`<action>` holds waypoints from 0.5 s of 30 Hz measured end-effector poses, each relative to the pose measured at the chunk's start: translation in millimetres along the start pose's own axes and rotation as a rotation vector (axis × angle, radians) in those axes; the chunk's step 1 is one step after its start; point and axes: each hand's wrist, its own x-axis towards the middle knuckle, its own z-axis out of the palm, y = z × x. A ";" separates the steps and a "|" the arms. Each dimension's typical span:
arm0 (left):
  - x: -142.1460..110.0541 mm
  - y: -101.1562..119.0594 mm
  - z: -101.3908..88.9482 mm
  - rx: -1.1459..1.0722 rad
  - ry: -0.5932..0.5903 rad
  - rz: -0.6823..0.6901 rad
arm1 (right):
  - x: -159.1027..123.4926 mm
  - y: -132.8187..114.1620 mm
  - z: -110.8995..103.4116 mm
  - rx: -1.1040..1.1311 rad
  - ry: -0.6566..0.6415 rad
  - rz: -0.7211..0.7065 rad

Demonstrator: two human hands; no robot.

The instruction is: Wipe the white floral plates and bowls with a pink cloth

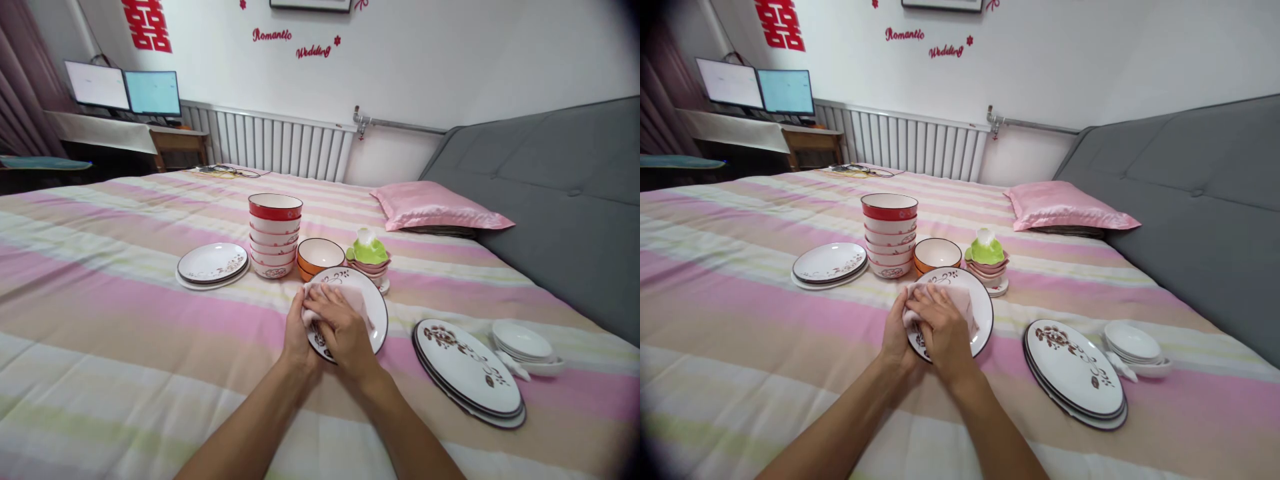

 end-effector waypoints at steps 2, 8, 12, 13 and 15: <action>-1.1 -2.0 0.9 -0.020 -0.027 -0.023 | 0.3 1.5 -0.3 -0.040 0.023 0.002; -1.7 -4.0 0.8 0.040 -0.081 -0.080 | -0.5 10.4 -0.6 -0.240 0.081 0.000; 0.2 -2.9 -1.3 0.085 -0.165 -0.077 | -1.1 15.9 -4.1 -0.326 0.096 0.026; 1.0 -2.3 -2.0 0.093 -0.184 -0.070 | -1.0 16.9 -5.1 -0.340 0.107 0.038; 2.7 -0.6 -3.3 0.108 -0.204 -0.069 | -0.8 18.5 -6.8 -0.362 0.127 0.066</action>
